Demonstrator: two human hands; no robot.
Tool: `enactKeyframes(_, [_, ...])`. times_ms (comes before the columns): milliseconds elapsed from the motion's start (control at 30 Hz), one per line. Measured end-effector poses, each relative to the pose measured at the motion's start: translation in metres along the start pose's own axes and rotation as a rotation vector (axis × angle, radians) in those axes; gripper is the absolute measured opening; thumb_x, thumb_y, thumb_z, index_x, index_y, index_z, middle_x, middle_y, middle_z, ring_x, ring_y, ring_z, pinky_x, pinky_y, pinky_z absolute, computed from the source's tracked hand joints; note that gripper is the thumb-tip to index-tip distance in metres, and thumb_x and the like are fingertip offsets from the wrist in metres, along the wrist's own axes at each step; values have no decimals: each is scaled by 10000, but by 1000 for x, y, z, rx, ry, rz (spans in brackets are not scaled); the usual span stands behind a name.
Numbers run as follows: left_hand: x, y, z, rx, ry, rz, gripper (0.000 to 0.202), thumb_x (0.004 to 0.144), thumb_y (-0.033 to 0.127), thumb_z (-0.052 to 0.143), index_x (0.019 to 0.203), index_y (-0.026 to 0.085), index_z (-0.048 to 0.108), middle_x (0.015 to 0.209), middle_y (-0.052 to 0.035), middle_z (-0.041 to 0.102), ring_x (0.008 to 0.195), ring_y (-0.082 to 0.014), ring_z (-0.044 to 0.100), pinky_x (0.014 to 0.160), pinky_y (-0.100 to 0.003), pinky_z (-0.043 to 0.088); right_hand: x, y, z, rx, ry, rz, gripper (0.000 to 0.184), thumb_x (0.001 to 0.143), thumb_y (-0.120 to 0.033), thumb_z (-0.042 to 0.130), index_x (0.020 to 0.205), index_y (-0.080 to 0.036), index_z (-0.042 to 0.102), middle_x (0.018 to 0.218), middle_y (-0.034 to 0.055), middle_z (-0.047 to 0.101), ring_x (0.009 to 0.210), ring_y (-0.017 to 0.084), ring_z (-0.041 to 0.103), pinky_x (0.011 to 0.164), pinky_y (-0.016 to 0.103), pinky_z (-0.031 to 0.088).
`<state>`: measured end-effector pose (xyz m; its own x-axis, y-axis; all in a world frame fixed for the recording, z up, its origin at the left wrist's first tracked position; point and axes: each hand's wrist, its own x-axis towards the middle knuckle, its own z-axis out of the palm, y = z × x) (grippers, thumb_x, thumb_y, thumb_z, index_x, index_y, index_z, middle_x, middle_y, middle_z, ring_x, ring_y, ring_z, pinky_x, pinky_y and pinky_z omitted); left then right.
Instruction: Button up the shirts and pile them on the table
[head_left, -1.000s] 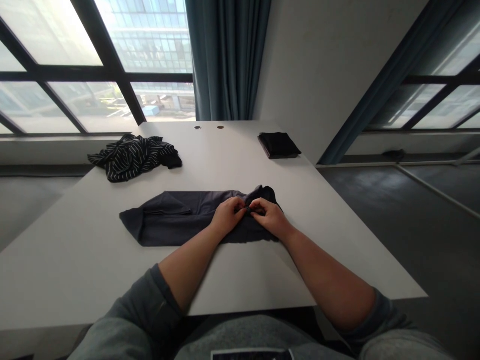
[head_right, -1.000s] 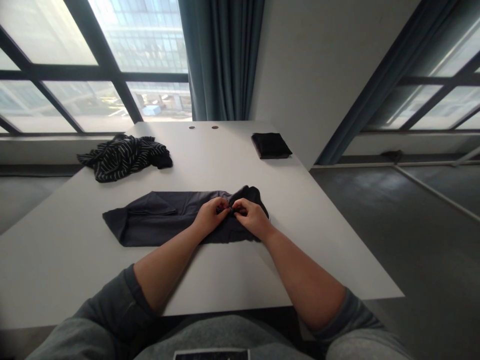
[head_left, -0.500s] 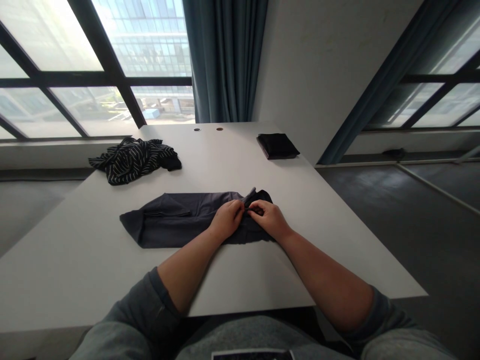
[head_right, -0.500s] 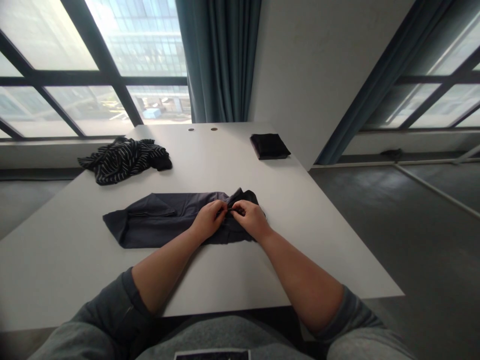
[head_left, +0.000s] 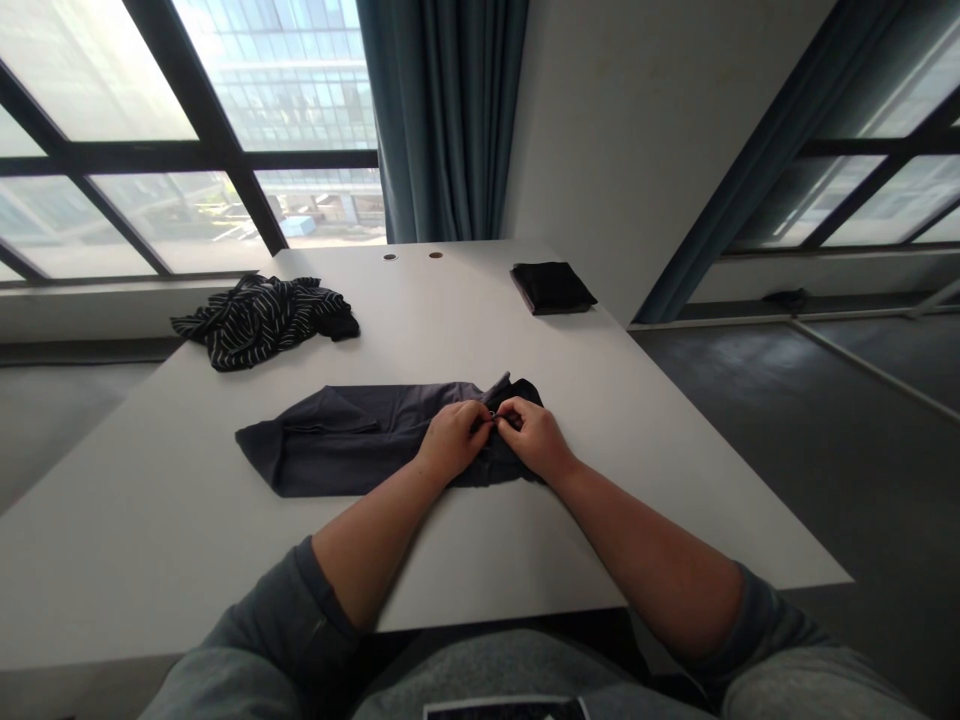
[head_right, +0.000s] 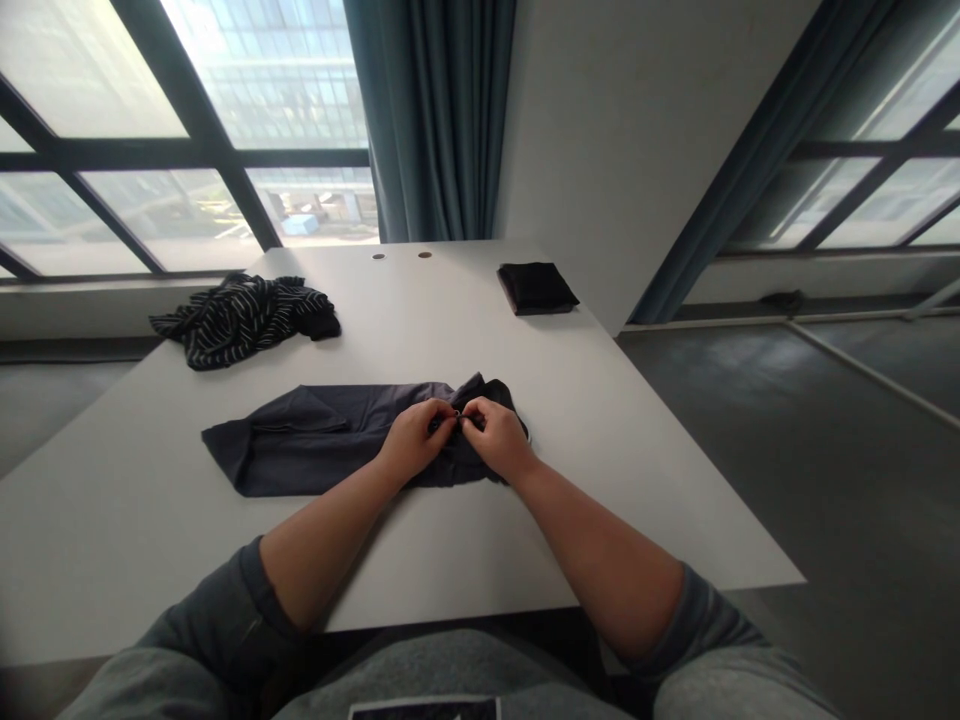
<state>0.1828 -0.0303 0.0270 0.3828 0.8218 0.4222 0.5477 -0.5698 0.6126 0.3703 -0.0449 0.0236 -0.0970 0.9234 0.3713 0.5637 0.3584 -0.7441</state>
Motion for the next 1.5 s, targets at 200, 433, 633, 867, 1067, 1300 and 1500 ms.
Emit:
enactKeyframes(200, [2,-16,-9,9,-82,9,208,888,117,597,1028,220,712,1072,-68,715,1019,-222,674,929,-353,540,2,0,-8,184,-104,-61,62,819,-259,625,825,-198,629,1011,51,737,934,184,688,832,294,548])
enactKeyframes(433, [3,-21,-19,64,-187,49,74,916,216,648,904,224,721,901,-32,691,815,-192,644,756,-306,509,3,7,-11,389,-240,64,111,809,-273,646,836,-195,572,1077,65,749,1000,182,720,914,313,583])
enactKeyframes(633, [4,-10,-19,32,-113,28,106,889,140,609,810,201,643,849,-37,683,788,-180,627,737,-293,478,3,5,-7,246,-186,3,205,821,-314,690,987,-194,680,1042,49,744,934,178,713,867,304,582])
enactKeyframes(867, [2,-4,-18,-127,-105,-55,162,784,65,627,722,203,568,849,-5,726,725,-141,618,690,-264,455,3,3,-3,67,-109,-57,145,863,-296,647,914,-196,739,960,41,754,905,188,693,887,314,528])
enactKeyframes(1067, [1,-4,-13,-218,-99,-127,165,774,88,652,721,200,543,827,9,718,722,-130,630,695,-248,467,3,0,-4,63,-182,-2,188,838,-344,686,910,-178,734,869,22,728,768,151,620,736,261,459])
enactKeyframes(1300, [1,6,-17,24,-81,-55,143,787,99,665,766,206,573,819,-12,695,764,-167,623,716,-279,446,1,-3,4,95,-172,143,176,832,-342,635,816,-168,659,713,-20,625,623,107,494,597,231,354])
enactKeyframes(1500, [0,17,-18,137,-83,-124,80,825,140,664,823,208,622,775,-9,661,742,-180,599,696,-293,411,-4,-8,6,63,-72,17,109,815,-280,651,791,-178,623,740,-11,621,672,117,525,646,234,390])
